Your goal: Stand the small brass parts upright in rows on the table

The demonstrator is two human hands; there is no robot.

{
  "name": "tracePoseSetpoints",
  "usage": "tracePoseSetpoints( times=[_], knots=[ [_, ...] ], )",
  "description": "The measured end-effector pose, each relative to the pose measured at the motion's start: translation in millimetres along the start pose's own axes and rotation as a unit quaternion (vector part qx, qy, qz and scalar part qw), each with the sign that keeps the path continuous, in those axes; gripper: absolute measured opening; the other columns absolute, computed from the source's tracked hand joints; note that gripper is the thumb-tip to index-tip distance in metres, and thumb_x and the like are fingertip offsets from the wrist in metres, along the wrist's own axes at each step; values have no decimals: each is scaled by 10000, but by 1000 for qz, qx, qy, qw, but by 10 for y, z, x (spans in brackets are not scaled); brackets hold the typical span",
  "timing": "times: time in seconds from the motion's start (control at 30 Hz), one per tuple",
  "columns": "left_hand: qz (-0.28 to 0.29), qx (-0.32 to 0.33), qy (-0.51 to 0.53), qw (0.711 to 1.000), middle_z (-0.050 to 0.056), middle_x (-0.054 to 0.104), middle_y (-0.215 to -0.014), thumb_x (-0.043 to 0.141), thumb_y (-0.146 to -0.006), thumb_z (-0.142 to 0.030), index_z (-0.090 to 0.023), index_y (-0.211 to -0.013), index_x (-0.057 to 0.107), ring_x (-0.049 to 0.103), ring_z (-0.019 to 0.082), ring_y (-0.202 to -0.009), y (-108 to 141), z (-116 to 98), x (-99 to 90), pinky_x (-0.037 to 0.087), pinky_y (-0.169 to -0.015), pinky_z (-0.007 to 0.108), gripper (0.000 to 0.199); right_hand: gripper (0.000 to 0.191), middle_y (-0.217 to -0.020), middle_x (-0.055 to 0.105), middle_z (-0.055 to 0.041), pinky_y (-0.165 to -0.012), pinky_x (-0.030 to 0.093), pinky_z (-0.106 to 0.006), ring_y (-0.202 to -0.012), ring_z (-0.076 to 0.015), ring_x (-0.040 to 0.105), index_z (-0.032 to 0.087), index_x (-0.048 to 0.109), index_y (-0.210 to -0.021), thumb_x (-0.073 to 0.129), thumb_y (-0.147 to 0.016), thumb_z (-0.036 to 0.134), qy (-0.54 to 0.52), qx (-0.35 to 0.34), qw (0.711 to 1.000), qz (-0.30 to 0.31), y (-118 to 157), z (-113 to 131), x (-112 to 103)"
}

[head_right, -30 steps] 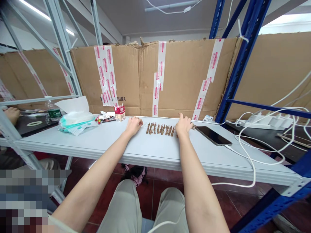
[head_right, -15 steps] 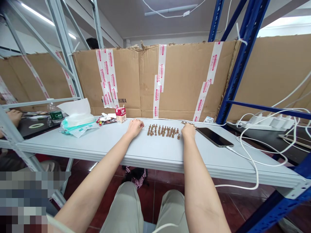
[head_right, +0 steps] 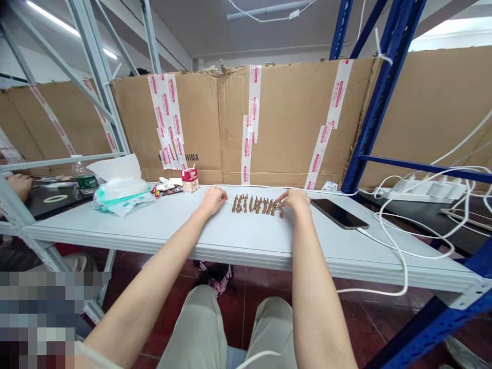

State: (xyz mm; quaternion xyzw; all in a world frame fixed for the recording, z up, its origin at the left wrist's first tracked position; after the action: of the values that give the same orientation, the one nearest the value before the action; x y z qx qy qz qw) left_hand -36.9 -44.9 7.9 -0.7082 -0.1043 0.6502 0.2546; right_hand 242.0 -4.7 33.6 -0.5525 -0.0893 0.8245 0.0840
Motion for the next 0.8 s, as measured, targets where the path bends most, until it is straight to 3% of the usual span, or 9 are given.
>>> tracePoseSetpoints(
  times=[0.13, 0.3, 0.57, 0.67, 0.8],
  knots=[
    [-3, 10, -3, 1000, 61, 623, -899, 450, -766, -104, -190, -807, 631, 473, 223, -926, -3, -1, 5, 334, -797, 341, 205, 212, -926, 667, -5, -764, 420, -286, -923, -190, 569, 303, 715, -798, 702, -586, 316, 58, 17, 996, 72, 56, 75, 5],
    [-3, 13, -3, 1000, 68, 625, -894, 455, -764, -102, -182, -806, 633, 479, 219, -918, -3, -6, -2, 337, -794, 333, 200, 211, -1007, 642, -27, -784, 421, -311, -984, -213, 541, 304, 714, -803, 704, -593, 321, 97, 35, 992, 72, 125, 157, -24],
    [-7, 15, 6, 1000, 77, 626, -886, 451, -755, -85, -171, -801, 638, 484, 224, -913, 7, -8, -6, 342, -788, 337, 211, 183, -899, 663, -58, -744, 428, -308, -889, -201, 576, 272, 718, -782, 684, -612, 329, 90, 29, 994, 56, 90, 153, 16],
    [-15, 13, 15, 1000, 81, 632, -870, 455, -747, -78, -166, -783, 644, 489, 230, -908, 6, -3, -2, 344, -785, 344, 211, 171, -834, 670, -67, -706, 424, -308, -843, -212, 582, 249, 721, -770, 675, -626, 329, 61, 17, 998, 14, 64, 116, -3],
    [-58, 1, 124, 991, 68, 647, -846, 516, -753, -161, -168, -789, 657, 503, 211, -874, -39, -38, -30, 353, -789, 328, 145, 254, -758, 659, -73, -686, 412, -310, -770, -207, 574, 211, 718, -810, 630, -675, 407, -69, -46, 988, -130, 54, 192, -78]
  ],
)
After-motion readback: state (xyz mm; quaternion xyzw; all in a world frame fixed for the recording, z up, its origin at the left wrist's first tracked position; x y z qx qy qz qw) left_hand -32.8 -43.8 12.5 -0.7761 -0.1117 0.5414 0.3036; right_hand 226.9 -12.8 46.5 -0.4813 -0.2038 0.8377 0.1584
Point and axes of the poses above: each hand's wrist, its own y-axis away from the middle knuckle, its own x-axis out of the palm, z = x × y, the point moved 2 cm from there along -y, towards the middle knuckle
